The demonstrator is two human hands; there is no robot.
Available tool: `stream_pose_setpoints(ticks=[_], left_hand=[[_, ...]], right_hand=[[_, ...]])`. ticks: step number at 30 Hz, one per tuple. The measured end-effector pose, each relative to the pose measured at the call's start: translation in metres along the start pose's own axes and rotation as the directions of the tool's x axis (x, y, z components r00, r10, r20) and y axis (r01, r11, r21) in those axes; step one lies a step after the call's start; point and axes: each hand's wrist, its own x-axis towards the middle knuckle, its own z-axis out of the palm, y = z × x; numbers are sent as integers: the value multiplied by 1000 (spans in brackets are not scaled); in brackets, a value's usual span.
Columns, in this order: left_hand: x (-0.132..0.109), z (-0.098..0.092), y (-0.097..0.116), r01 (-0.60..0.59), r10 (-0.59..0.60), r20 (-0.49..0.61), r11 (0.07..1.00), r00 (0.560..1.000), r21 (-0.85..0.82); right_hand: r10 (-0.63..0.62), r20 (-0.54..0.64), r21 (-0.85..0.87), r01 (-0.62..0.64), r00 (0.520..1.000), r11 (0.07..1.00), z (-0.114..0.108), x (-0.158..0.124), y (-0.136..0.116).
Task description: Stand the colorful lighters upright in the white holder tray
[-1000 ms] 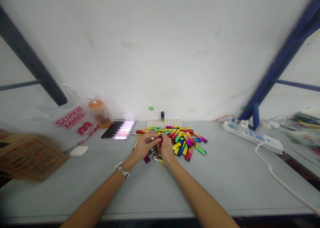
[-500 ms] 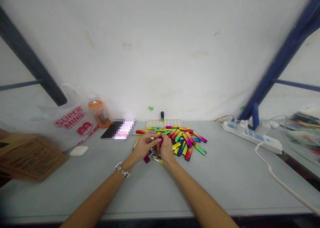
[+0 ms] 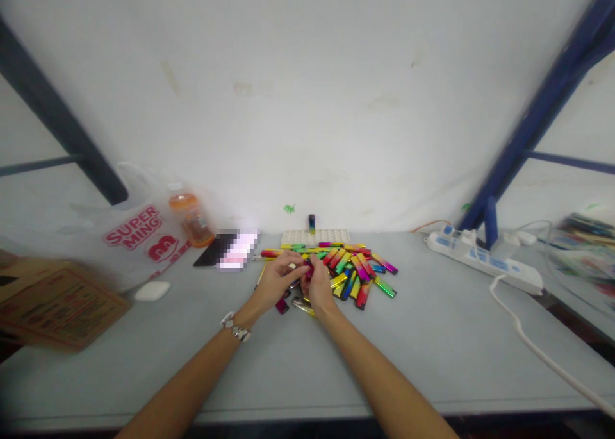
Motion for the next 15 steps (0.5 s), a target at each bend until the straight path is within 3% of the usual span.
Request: stream_pose_setpoints(ticks=[3,5,15], left_hand=[[1,0,0,-1,-1,-48,999,999,-39],[2,-1,0,-7,3,-70,998,998,-58],[1,-8,5,88,-105,-152,989,983,-116]], right_hand=[[61,145,95,-76,988,993,2,-2,-2],[39,210,125,-66,977,990,4,-4,-5],[-207,191,48,201,960,978,-14,-1,-25]])
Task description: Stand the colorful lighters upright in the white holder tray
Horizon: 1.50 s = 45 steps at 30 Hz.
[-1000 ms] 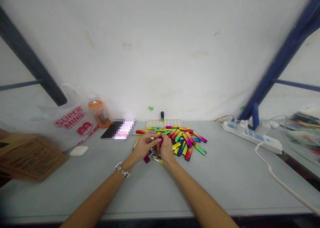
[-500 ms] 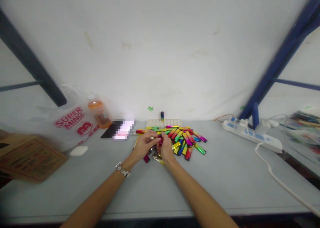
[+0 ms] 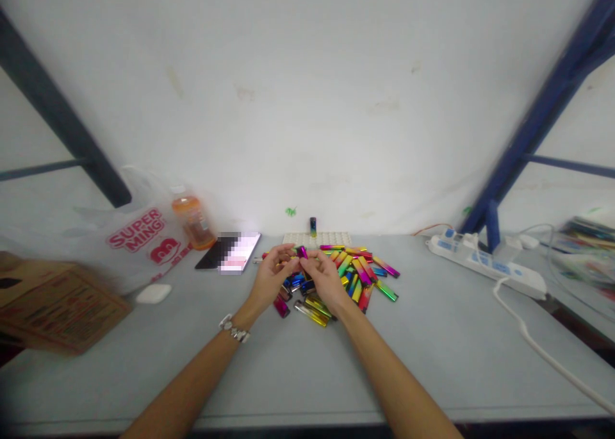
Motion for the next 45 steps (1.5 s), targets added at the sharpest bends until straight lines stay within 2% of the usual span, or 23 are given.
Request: stream_pose_setpoints(ticks=[3,5,9,13,18,23,28,32,36,38,43,45], left_hand=[[2,-1,-3,-30,31,-31,1000,999,4],[3,-2,-6,-45,46,-27,999,999,27],[4,-3,-8,-67,68,-31,997,997,37],[4,-3,-8,-76,76,-26,997,997,31],[4,-6,-14,-89,90,-12,993,996,84],[3,-8,-15,-93,93,5,987,996,131],[2,-8,-11,-71,68,20,971,997,229],[4,-11,-9,-109,112,13,922,994,373],[5,-13,-10,-154,153,39,879,987,452],[5,-14,-10,-163,157,52,865,986,474],[5,-16,-9,-171,153,78,840,985,515],[6,-16,-9,-177,155,85,833,984,524]], right_hand=[[-87,39,-80,90,995,993,-10,6,-1],[-139,40,-203,145,989,968,-17,12,-4],[-239,95,-510,253,966,822,-31,33,-17],[-352,115,-612,345,929,712,-44,65,-30],[-344,228,-751,390,911,534,-53,103,-34],[-330,312,-824,427,891,373,-58,125,-26],[-273,310,-866,389,911,315,-63,138,-16],[-184,339,-899,375,922,224,-67,142,-15],[-144,360,-894,385,922,231,-68,145,-17],[-149,368,-899,392,918,195,-66,144,-18],[-150,314,-949,304,937,-84,-61,136,-21],[-113,290,-949,271,950,-162,-60,130,-20]])
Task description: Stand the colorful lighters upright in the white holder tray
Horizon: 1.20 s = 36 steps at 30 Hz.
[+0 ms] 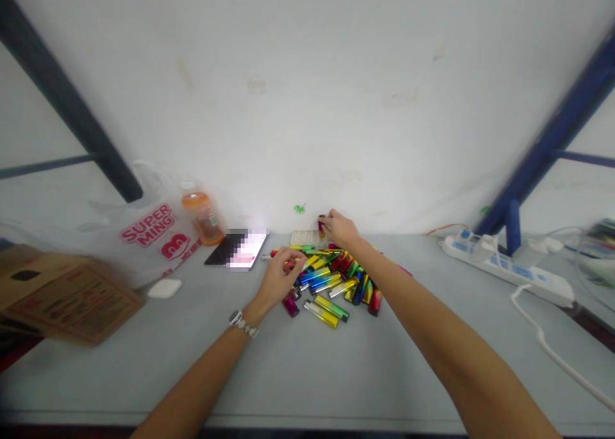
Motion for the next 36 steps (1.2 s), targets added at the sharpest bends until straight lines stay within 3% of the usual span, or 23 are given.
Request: stream_pose_setpoints(ticks=[8,13,19,23,29,32,36], left_hand=[[-1,1,0,-38,38,7,999,999,4],[0,-2,-1,-45,46,-4,998,999,51],[2,-7,-6,-47,51,-12,974,999,220],[2,-12,-9,-58,46,46,944,998,323],[3,-19,-14,-83,49,96,918,994,387],[3,-17,-16,-75,33,115,921,993,382],[1,-12,-15,-80,35,141,939,989,335]], right_hand=[[13,119,-86,-3,993,996,0,-18,-5],[42,119,-59,-35,992,998,0,-25,-8],[65,154,-70,-54,986,996,-2,-25,-7],[76,84,-59,-71,994,996,-5,-29,-15],[-45,57,84,40,997,996,-3,-48,-34],[-122,121,99,110,985,989,-2,-48,-38],[-124,239,37,119,963,992,-3,-33,-37]])
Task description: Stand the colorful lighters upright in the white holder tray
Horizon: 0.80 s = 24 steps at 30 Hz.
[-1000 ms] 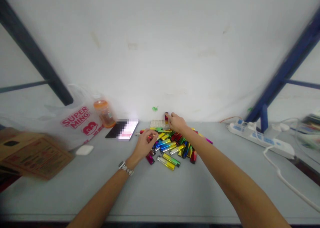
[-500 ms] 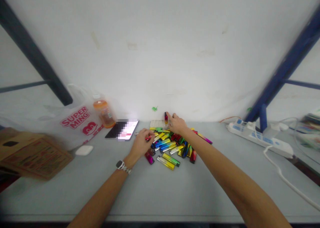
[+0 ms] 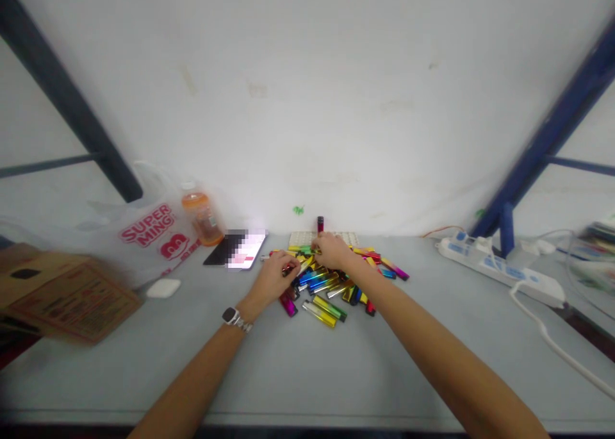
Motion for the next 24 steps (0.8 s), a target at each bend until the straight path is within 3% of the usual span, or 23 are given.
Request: stream_pose_setpoints(ticks=[4,10,13,16,18,20,22,24], left_hand=[[-1,2,4,-7,7,-2,1000,1000,-9],[-1,2,7,-13,13,-6,1000,1000,-4],[-2,2,8,-15,15,-9,1000,1000,-2],[-2,3,8,-25,25,-19,1000,1000,-5],[-2,4,8,-37,37,-28,999,999,-14],[-2,5,10,-51,50,-30,998,998,-31],[-2,6,13,-65,63,-29,996,998,-59],[-1,6,18,-82,79,-37,990,996,-111]], right_hand=[[18,99,-32,-15,995,999,-7,15,2],[35,79,-1,-35,996,999,-11,17,0],[57,1,122,-56,998,991,-13,12,1],[104,-166,391,-32,981,920,-13,0,-5],[192,-195,645,-22,962,764,-11,-13,-15],[300,-85,885,-66,950,461,-7,-27,-29],[352,-48,978,-28,935,208,0,-41,-42],[410,-41,999,26,911,44,8,-51,-53]])
